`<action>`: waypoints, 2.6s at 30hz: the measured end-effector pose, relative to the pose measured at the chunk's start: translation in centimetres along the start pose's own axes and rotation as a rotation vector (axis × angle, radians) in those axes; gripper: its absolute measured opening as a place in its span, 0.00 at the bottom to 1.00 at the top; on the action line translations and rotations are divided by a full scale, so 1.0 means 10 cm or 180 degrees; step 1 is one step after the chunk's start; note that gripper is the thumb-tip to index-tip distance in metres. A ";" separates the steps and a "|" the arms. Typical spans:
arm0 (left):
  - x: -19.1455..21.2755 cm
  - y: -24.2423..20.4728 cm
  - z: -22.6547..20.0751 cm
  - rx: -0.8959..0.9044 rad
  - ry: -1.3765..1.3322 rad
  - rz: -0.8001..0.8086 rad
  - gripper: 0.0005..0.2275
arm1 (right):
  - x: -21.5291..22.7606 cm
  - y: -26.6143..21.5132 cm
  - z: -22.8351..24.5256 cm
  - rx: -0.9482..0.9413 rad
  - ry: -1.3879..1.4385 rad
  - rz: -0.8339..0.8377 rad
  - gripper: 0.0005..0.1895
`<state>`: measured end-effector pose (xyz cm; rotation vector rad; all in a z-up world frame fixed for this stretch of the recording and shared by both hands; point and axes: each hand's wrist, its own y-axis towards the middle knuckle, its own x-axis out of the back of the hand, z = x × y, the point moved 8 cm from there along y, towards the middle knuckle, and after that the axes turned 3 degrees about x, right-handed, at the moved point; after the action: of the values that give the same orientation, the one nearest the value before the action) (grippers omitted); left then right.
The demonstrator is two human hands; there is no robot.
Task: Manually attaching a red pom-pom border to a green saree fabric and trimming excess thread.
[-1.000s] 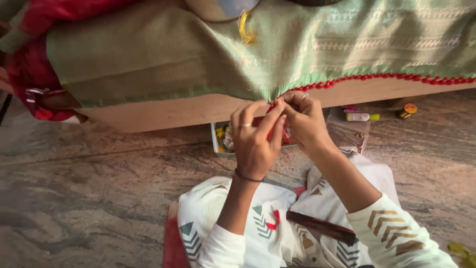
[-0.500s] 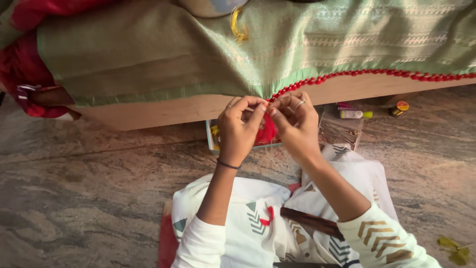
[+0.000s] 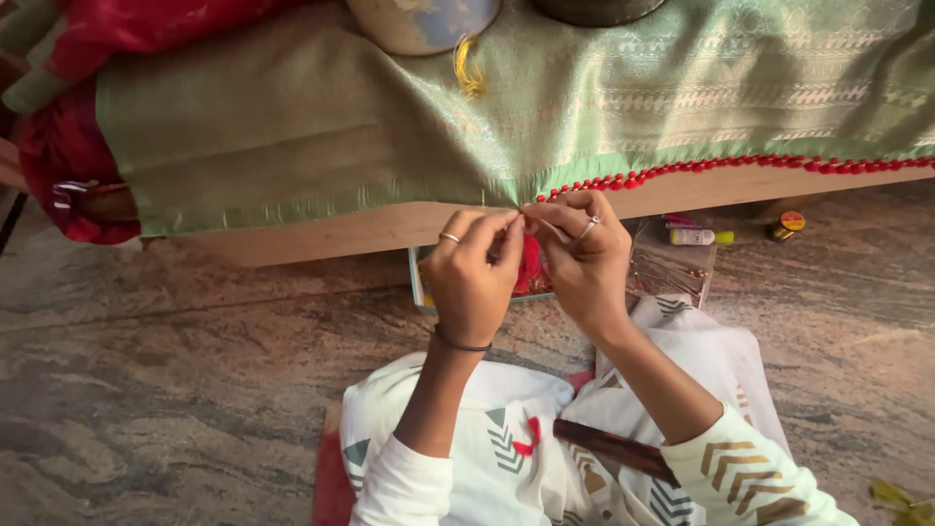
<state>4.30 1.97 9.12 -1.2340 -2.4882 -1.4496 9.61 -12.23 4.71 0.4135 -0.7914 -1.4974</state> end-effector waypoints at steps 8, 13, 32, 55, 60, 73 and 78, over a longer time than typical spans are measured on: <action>-0.17 0.05 0.14 0.0024 -0.0320 0.0546 0.02 | -0.08 0.01 -0.09 -0.0627 0.1178 -0.0061 0.09; -0.55 -0.14 0.71 0.1956 -0.2241 0.1138 0.03 | 0.01 -0.01 0.06 0.0112 0.0098 -0.0102 0.09; -0.57 -0.20 0.57 0.1806 -0.1740 0.0500 0.05 | -0.10 -0.13 -0.44 -0.1248 0.1549 0.0153 0.01; -0.04 0.03 -0.24 -0.0420 0.0649 -0.0291 0.03 | 0.07 0.37 0.47 0.1268 -0.0903 0.0275 0.11; -0.11 0.13 -0.03 0.0716 -0.0179 0.0114 0.03 | 0.09 0.32 0.17 0.0371 -0.0603 0.0313 0.07; -0.26 0.08 0.31 0.1064 -0.0936 0.0352 0.04 | -0.13 -0.09 -0.70 -0.1728 0.2050 0.0318 0.04; -0.21 0.10 0.36 0.0907 -0.0936 0.0154 0.03 | -0.09 0.04 -0.47 -0.1825 0.3278 -0.0103 0.04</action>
<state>7.68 3.56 7.01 -1.5252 -2.6979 -0.9154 13.18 -12.34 1.54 0.6606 0.4476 -1.2315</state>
